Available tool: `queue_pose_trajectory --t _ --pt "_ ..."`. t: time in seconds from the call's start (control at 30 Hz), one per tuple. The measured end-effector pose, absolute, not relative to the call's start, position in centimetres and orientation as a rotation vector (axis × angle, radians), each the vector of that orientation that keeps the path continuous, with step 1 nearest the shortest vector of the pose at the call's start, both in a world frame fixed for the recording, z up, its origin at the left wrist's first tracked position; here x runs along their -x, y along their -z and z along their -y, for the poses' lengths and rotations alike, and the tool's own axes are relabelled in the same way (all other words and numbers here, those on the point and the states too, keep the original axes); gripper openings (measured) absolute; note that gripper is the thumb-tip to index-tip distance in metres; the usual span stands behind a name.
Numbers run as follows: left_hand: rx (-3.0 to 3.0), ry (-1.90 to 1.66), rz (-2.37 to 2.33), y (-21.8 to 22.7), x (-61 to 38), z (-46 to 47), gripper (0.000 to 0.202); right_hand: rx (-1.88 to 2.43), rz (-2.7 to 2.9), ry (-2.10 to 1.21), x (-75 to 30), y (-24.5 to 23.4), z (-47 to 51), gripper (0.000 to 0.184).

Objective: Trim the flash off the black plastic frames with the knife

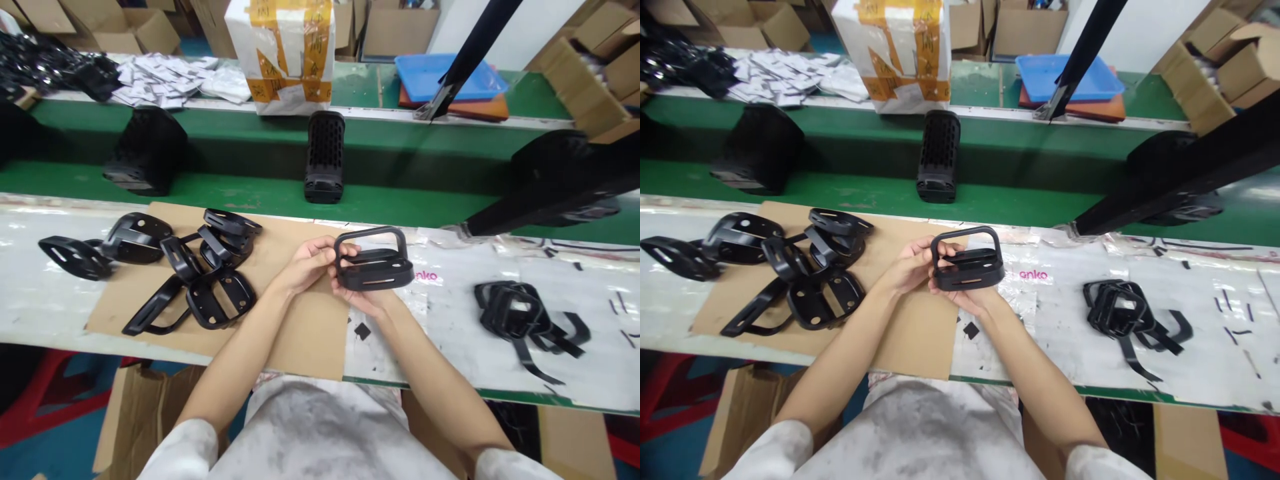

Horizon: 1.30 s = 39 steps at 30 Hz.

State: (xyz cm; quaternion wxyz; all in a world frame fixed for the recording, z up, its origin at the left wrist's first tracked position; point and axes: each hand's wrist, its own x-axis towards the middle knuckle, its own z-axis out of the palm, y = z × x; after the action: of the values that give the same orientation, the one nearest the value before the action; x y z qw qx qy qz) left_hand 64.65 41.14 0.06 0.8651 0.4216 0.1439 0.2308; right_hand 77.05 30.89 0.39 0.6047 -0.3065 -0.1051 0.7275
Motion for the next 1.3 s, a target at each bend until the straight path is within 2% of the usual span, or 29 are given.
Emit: queue_pose_trajectory --t 0.17,0.33,0.47,0.6,0.7,0.83,1.0,1.17,1.3 --pt "-0.745 -0.531 -0.327 -0.8 -64.0 -41.7 0.044 0.845 0.480 -1.550 -76.4 0.2 -30.9 0.045" --pt "-0.565 -0.659 -0.494 -1.1 -63.8 -42.8 0.033 1.119 0.619 -1.185 -76.4 0.6 -31.1 0.035" --pt "-0.596 -0.714 -0.475 -1.5 -64.0 -42.7 0.044 1.173 0.721 -0.927 -76.5 0.6 -31.0 0.040" --pt "-0.629 -0.748 -0.512 -2.2 -63.9 -42.8 0.053 1.245 0.994 -0.890 -76.7 0.4 -30.8 0.034" --pt "-0.629 -0.791 -0.544 -2.3 -63.7 -43.2 0.055 1.339 0.923 -0.821 -77.0 0.2 -30.8 0.024" --pt "-0.753 -0.689 -0.475 -1.4 -63.8 -42.9 0.047 1.363 0.799 -0.621 -77.4 0.0 -30.7 0.027" --pt "-0.965 -0.456 -0.474 -0.7 -64.3 -41.6 0.049 1.383 1.001 -0.620 -77.1 0.0 -30.1 0.026" --pt "-0.993 -0.461 -0.536 -0.7 -64.7 -41.3 0.048 1.449 1.177 -0.461 -77.4 0.2 -30.1 0.024" --pt "-1.030 -0.452 -0.546 -0.4 -64.9 -41.3 0.051 1.500 1.221 -0.470 -77.8 0.3 -30.1 0.028"
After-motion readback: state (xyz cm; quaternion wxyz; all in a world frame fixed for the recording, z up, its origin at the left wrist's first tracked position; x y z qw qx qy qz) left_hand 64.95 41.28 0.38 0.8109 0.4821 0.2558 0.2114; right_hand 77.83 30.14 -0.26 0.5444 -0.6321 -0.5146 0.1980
